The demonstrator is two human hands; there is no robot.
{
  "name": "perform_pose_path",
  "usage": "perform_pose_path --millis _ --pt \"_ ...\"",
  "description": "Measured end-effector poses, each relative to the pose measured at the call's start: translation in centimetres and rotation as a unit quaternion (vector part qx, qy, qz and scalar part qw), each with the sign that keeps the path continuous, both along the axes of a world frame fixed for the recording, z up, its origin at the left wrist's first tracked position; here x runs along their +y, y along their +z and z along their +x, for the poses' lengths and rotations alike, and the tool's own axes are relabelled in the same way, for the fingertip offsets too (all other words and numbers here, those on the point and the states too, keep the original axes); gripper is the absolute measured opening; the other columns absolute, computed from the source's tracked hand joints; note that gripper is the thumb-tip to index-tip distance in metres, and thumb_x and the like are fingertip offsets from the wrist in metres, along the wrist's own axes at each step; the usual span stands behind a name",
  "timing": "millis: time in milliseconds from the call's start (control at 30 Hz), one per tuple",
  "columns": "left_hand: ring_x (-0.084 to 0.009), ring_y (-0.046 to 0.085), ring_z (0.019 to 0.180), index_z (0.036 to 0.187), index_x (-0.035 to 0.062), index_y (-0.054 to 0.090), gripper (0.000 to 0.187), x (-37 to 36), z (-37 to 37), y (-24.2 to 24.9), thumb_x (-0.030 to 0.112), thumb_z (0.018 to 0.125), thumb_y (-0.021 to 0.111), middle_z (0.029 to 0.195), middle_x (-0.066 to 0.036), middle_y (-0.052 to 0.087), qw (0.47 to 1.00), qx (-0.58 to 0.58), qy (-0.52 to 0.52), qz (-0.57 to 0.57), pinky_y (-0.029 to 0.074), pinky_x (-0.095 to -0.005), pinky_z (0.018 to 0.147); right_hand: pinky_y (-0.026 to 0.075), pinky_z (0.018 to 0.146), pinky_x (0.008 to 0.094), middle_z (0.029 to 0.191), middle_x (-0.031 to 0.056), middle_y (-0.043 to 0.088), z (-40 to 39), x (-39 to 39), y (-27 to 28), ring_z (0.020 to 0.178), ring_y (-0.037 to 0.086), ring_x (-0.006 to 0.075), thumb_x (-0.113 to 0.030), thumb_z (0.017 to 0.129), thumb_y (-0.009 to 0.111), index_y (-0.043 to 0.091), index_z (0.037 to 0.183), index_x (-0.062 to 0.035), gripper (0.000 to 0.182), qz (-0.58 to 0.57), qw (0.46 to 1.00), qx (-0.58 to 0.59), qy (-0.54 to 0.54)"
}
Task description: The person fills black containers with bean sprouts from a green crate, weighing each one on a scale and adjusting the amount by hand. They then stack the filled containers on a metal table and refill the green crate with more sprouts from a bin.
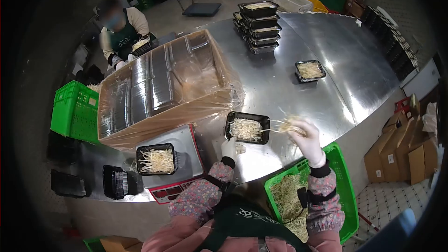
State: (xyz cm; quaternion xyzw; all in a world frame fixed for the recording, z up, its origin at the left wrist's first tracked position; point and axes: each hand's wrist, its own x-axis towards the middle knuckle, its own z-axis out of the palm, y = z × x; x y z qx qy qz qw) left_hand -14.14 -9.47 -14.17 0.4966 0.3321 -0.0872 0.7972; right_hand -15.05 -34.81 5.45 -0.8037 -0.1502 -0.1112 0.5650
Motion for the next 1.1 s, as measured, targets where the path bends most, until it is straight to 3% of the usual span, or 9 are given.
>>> perform_pose_path --millis 133,233,333,467,600,733,867,1000,1100 --pt "-0.0282 0.066 0.055 0.094 -0.0043 0.053 0.025 -0.6 -2.8 1.8 0.021 0.092 0.054 0.079 -0.020 0.061 0.998 0.017 -0.063 -0.009 0.056 -0.0371 0.048 0.051 0.089 0.0329 0.120 0.0159 0.061 3.0 6.0 -3.8 0.106 0.062 0.0301 -0.009 0.083 0.069 0.067 0.115 -0.0092 0.032 -0.257 0.958 -0.011 0.130" --pt "-0.0293 0.066 0.057 0.095 -0.0046 0.053 0.025 -0.2 -3.1 2.7 0.021 0.092 0.053 0.081 -0.020 0.060 0.998 0.003 -0.048 -0.050 0.057 -0.0384 0.050 0.049 0.094 0.0351 0.127 0.0181 0.059 2.8 7.1 -7.3 0.112 0.060 0.0332 -0.014 0.084 0.067 0.064 0.122 -0.0111 0.038 -0.369 0.910 -0.014 0.189" --pt "-0.0306 0.066 0.062 0.100 -0.0043 0.055 0.027 1.9 -3.2 1.6 0.022 0.093 0.051 0.083 -0.022 0.061 0.998 0.046 -0.032 -0.041 0.059 -0.0427 0.055 0.049 0.094 0.0332 0.130 0.0191 0.058 2.9 5.7 -6.3 0.119 0.057 0.0328 -0.010 0.083 0.068 0.063 0.125 -0.0117 0.042 -0.218 0.970 0.028 0.107" --pt "-0.0310 0.066 0.067 0.103 -0.0045 0.054 0.032 5.2 -2.4 -0.1 0.025 0.094 0.049 0.088 -0.021 0.062 0.994 0.041 0.065 -0.078 0.060 -0.0446 0.062 0.052 0.079 0.0258 0.109 0.0101 0.066 2.1 3.3 -3.4 0.097 0.064 0.0170 -0.006 0.086 0.067 0.064 0.123 -0.0062 0.037 -0.049 0.990 0.133 0.013" --pt "-0.0302 0.065 0.070 0.108 -0.0048 0.052 0.041 4.0 -0.4 -1.4 0.035 0.097 0.050 0.097 -0.020 0.062 0.989 0.020 0.106 -0.106 0.060 -0.0448 0.067 0.051 0.080 0.0257 0.100 0.0067 0.066 -0.2 2.2 -5.0 0.089 0.063 0.0135 -0.005 0.087 0.067 0.064 0.121 -0.0029 0.034 -0.073 0.985 0.152 0.029" --pt "-0.0281 0.065 0.070 0.103 -0.0026 0.056 0.045 3.8 -0.6 -0.3 0.041 0.096 0.053 0.093 -0.017 0.064 0.990 0.033 0.053 -0.125 0.059 -0.0407 0.066 0.051 0.080 0.0266 0.100 0.0109 0.067 -4.1 -1.2 -5.9 0.087 0.064 0.0158 -0.006 0.086 0.067 0.065 0.119 -0.0020 0.033 -0.068 0.980 0.187 -0.021" --pt "-0.0189 0.064 0.067 0.092 0.0035 0.063 0.036 1.5 -0.9 2.4 0.037 0.098 0.054 0.084 -0.010 0.067 0.982 -0.020 -0.189 0.006 0.054 -0.0305 0.059 0.051 0.084 0.0267 0.108 0.0104 0.068 -10.3 -7.3 -8.1 0.093 0.065 0.0147 -0.005 0.087 0.066 0.064 0.120 0.0009 0.033 0.010 0.960 0.219 -0.175" --pt "-0.0237 0.066 0.085 0.095 0.0024 0.067 0.020 0.3 3.9 3.9 0.020 0.093 0.057 0.093 -0.011 0.069 0.812 -0.364 -0.218 0.400 0.052 -0.0342 0.077 0.049 0.091 0.0277 0.112 0.0101 0.068 -18.3 -11.8 -8.5 0.101 0.063 0.0145 -0.006 0.090 0.065 0.063 0.120 0.0021 0.031 0.060 0.920 0.227 -0.313" --pt "-0.0293 0.065 0.097 0.102 0.0021 0.067 0.019 2.2 7.6 1.7 0.011 0.089 0.056 0.103 -0.015 0.068 0.661 -0.340 -0.380 0.550 0.049 -0.0380 0.090 0.048 0.092 0.0275 0.113 0.0101 0.068 -24.9 -13.4 -8.2 0.102 0.062 0.0141 -0.009 0.091 0.064 0.063 0.120 0.0026 0.031 0.072 0.889 0.221 -0.395"
